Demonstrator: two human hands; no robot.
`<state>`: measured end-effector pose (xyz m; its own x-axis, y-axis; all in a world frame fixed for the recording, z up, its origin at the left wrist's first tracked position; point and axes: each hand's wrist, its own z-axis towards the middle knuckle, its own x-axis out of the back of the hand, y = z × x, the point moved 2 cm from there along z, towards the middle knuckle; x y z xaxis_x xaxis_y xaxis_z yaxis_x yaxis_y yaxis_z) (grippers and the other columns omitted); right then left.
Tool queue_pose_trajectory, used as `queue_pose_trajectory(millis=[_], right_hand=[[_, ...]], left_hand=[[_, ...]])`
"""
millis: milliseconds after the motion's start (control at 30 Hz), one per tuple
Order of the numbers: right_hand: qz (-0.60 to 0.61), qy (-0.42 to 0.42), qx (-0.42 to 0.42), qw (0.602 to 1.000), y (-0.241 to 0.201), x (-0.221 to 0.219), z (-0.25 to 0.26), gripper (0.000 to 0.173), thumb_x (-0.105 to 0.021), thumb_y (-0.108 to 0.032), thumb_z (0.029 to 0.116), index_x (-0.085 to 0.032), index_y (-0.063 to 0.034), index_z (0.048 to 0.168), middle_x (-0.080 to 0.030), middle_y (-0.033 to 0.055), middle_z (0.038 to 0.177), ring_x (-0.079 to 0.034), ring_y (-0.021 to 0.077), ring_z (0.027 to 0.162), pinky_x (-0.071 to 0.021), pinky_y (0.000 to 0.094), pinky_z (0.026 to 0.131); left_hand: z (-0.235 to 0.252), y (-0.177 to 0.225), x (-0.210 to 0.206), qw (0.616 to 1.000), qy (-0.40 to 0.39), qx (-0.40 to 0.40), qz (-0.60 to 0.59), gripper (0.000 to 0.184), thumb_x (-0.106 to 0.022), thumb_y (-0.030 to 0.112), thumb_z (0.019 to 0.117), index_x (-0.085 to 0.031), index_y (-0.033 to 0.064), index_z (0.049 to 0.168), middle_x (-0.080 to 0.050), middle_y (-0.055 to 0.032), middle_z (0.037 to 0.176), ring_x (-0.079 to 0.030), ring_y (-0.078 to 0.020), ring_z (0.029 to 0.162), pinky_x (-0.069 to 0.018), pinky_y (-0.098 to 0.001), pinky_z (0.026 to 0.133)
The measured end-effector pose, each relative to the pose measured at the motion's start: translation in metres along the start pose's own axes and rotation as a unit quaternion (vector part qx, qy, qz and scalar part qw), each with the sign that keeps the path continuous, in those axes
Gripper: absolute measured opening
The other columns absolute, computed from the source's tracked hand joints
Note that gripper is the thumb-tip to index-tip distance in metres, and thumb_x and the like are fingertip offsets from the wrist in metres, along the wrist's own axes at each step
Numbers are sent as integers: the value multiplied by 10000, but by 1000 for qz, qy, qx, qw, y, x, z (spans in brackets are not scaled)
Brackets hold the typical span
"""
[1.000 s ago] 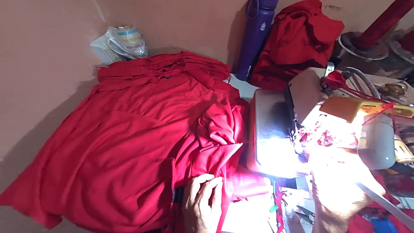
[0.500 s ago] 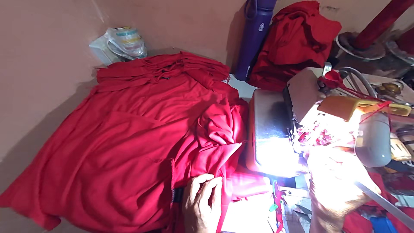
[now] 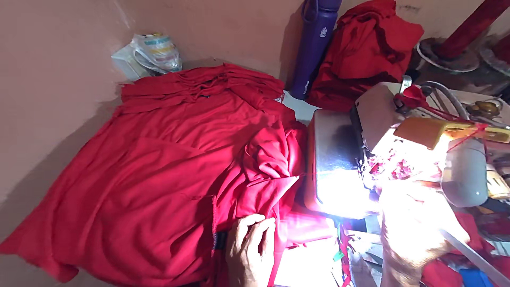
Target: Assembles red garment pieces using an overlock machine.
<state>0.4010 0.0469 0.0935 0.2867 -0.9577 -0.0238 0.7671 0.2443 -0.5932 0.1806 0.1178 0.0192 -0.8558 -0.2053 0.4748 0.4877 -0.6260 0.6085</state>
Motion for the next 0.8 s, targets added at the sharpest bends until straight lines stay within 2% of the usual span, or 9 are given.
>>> queue_pose_trajectory(millis=[133, 233, 333, 400, 467, 700, 800], right_hand=[[11, 7, -8, 1000, 1, 0, -1, 110, -745, 46, 767, -700, -50, 796, -695, -69, 781, -680, -23, 775, -590, 158, 737], [17, 19, -29, 999, 0, -2, -1, 134, -724, 71, 761, -684, -49, 806, -691, -83, 774, -676, -30, 757, -587, 157, 726], [22, 7, -30, 999, 1, -2, -1, 125, -713, 49, 803, -683, -70, 826, -676, -103, 790, -652, -50, 748, -573, 141, 713], [18, 20, -34, 999, 1, -4, -1, 125, -718, 53, 791, -678, -63, 814, -667, -106, 768, -645, -55, 725, -567, 134, 692], [15, 25, -33, 999, 1, -5, -1, 133, -721, 61, 792, -669, -57, 824, -670, -102, 772, -650, -51, 743, -567, 137, 717], [8, 29, -36, 999, 2, -5, -3, 139, -724, 61, 789, -667, -44, 861, -682, -96, 791, -669, -39, 776, -579, 152, 747], [12, 32, -26, 999, 0, -6, -2, 142, -718, 79, 773, -669, -41, 829, -680, -88, 779, -664, -43, 773, -572, 143, 750]], left_hand=[[-1, 0, 0, 1000, 0, -1, 1, 178, -649, 190, 920, -785, 85, 873, -696, -82, 956, -618, -100, 1001, -441, -147, 930], [2, 6, 0, 1000, 9, 5, 9, 202, -652, 183, 919, -796, 50, 867, -726, -139, 927, -651, -160, 962, -454, -182, 918], [2, 7, 1, 1000, 9, 5, 12, 205, -646, 177, 922, -797, 47, 873, -726, -144, 928, -651, -159, 960, -454, -184, 918], [1, 4, 0, 1000, 9, 1, 7, 192, -653, 178, 917, -796, 60, 868, -720, -126, 934, -643, -137, 965, -450, -172, 915], [-1, 0, -1, 1000, 5, -1, 4, 176, -655, 189, 911, -789, 87, 861, -701, -85, 948, -623, -107, 988, -447, -154, 918], [-1, 0, -1, 1000, 3, 4, 0, 163, -658, 180, 906, -790, 95, 863, -698, -74, 947, -618, -94, 984, -444, -147, 908], [-1, 0, -1, 1000, 3, 5, 0, 161, -660, 181, 903, -788, 93, 860, -698, -74, 945, -620, -94, 986, -446, -145, 912]])
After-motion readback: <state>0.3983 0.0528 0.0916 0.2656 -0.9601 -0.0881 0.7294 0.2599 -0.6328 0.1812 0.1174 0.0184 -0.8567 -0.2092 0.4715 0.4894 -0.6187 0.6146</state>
